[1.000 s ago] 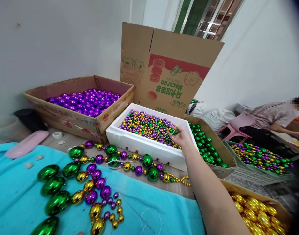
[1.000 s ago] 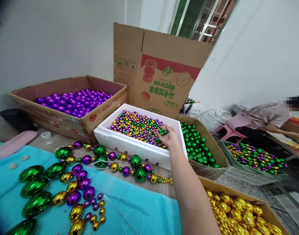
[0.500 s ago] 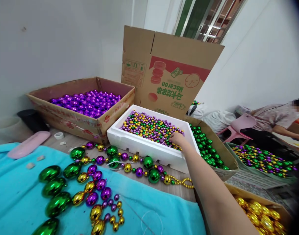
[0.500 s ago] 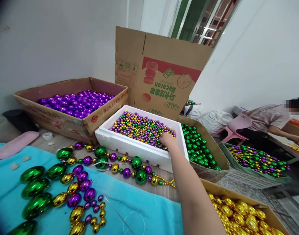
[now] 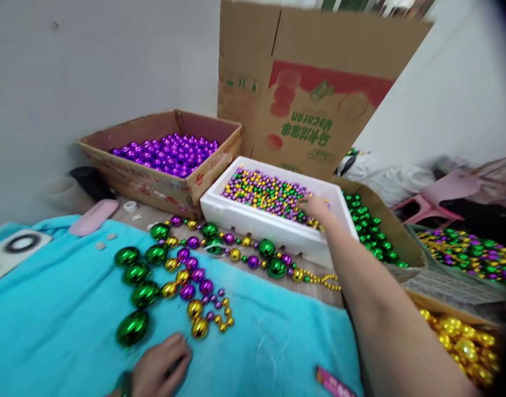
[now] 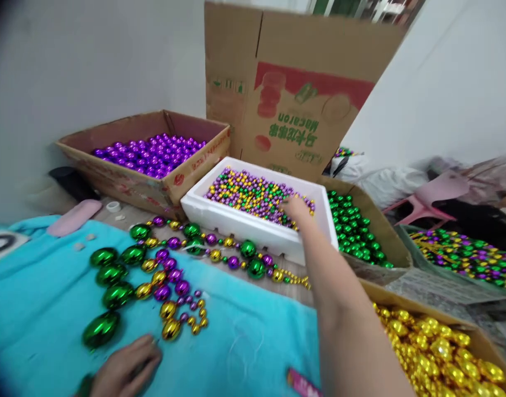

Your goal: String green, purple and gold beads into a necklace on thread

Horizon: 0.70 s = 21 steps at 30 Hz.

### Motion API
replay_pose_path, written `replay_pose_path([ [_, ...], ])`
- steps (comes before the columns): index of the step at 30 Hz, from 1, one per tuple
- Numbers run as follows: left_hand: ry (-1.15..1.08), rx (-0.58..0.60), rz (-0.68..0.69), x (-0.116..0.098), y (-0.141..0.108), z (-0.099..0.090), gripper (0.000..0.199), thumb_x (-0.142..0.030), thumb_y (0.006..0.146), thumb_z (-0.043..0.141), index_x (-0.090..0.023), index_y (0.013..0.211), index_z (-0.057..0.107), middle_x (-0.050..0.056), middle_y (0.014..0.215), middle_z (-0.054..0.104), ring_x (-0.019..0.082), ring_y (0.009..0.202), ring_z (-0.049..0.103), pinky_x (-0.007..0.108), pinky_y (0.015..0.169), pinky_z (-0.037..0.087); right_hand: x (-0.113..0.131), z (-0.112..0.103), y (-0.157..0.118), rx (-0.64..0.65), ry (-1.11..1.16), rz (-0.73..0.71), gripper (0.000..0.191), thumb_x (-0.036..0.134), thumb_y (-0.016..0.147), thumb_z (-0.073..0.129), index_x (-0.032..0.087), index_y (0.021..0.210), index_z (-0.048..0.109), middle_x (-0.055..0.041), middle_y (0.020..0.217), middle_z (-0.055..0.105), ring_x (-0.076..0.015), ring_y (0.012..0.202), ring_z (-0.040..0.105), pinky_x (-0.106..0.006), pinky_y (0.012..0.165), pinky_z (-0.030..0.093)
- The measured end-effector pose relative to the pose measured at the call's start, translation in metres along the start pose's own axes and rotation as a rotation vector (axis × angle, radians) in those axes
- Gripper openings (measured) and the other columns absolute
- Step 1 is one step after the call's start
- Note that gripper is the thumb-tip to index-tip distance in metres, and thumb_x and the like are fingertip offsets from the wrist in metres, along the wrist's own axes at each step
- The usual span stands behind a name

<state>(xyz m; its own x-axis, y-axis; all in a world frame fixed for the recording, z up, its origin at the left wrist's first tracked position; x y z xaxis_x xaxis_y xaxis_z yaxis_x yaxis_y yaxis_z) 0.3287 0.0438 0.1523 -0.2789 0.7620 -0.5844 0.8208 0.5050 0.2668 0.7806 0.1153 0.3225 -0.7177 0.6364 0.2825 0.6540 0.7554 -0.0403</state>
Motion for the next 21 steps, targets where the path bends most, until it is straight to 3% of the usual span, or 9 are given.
replay_pose_path([
  [2,-0.008,0.093,-0.005,-0.006,0.006,-0.005,0.021,-0.021,0.086,0.042,-0.019,0.075,0.059,0.002,0.067,0.056,0.011,0.064,0.054,0.019,0.059,0.042,0.011,-0.006,-0.026,-0.028,0.079,-0.046,0.033,0.036,0.091,0.049,0.016,0.110,0.064,-0.0080,0.105,0.065,-0.0206,0.094,0.060,-0.034,0.082,0.047],
  [3,-0.016,0.118,-0.018,-0.007,0.008,-0.007,0.021,-0.020,0.086,0.042,-0.018,0.076,0.060,0.003,0.068,0.056,0.011,0.065,0.053,0.020,0.060,0.042,0.022,-0.009,-0.043,-0.068,0.194,-0.135,0.035,0.040,0.087,0.052,0.016,0.109,0.066,-0.0071,0.098,0.067,-0.0208,0.086,0.061,-0.035,0.077,0.048],
  [5,-0.033,0.148,-0.047,-0.006,0.011,-0.008,0.021,-0.020,0.087,0.042,-0.017,0.077,0.061,0.003,0.070,0.056,0.011,0.066,0.053,0.021,0.062,0.042,0.045,0.007,-0.090,0.030,0.387,-0.291,0.035,0.041,0.079,0.062,0.018,0.105,0.069,-0.0039,0.089,0.069,-0.0196,0.078,0.062,-0.035,0.073,0.048],
  [9,-0.021,0.162,-0.071,-0.004,0.009,-0.006,0.020,-0.021,0.086,0.044,-0.016,0.078,0.061,0.004,0.072,0.056,0.012,0.066,0.052,0.023,0.063,0.042,0.080,0.095,-0.209,0.423,0.439,-0.404,0.017,0.029,0.075,0.066,0.025,0.090,0.074,0.0003,0.094,0.071,-0.0208,0.088,0.063,-0.031,0.083,0.046],
  [12,-0.013,0.171,-0.087,-0.006,0.008,-0.006,0.019,-0.021,0.086,0.044,-0.016,0.080,0.062,0.004,0.074,0.057,0.013,0.070,0.054,0.024,0.067,0.042,0.078,0.164,-0.265,0.499,0.398,-0.279,0.018,0.027,0.078,0.063,0.028,0.094,0.072,0.0010,0.100,0.070,-0.0225,0.094,0.063,-0.030,0.084,0.046],
  [14,0.000,0.176,-0.107,-0.006,0.008,-0.006,0.019,-0.022,0.086,0.045,-0.016,0.081,0.062,0.004,0.076,0.058,0.014,0.073,0.054,0.025,0.068,0.042,0.073,0.193,-0.281,0.455,0.387,-0.189,0.019,0.027,0.079,0.061,0.027,0.095,0.071,0.0002,0.102,0.070,-0.0226,0.095,0.062,-0.029,0.084,0.044],
  [16,0.018,0.188,-0.133,-0.005,0.009,-0.006,0.019,-0.022,0.086,0.045,-0.016,0.081,0.063,0.004,0.077,0.058,0.014,0.074,0.054,0.026,0.068,0.041,0.069,0.206,-0.287,0.392,0.375,-0.126,0.024,0.030,0.078,0.062,0.026,0.102,0.068,-0.0022,0.104,0.069,-0.0230,0.096,0.061,-0.029,0.084,0.043],
  [21,0.004,0.242,-0.189,-0.001,0.010,-0.003,0.018,-0.024,0.084,0.048,-0.017,0.082,0.064,0.004,0.079,0.057,0.015,0.074,0.054,0.028,0.069,0.041,0.060,0.208,-0.289,0.262,0.394,-0.004,0.044,0.038,0.071,0.068,0.023,0.112,0.062,-0.0038,0.089,0.067,-0.0218,0.084,0.060,-0.029,0.074,0.043],
])
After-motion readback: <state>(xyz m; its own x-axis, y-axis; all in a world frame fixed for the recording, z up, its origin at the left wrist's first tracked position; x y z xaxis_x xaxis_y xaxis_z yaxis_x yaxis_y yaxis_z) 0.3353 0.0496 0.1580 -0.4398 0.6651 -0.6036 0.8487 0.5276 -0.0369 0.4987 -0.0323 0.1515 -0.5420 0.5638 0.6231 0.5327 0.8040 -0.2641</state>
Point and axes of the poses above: each hand's wrist, its own y-axis towards the middle knuckle, its own z-axis out of the palm, x = y × z, the point moved 8 cm from there along y, towards the middle knuckle
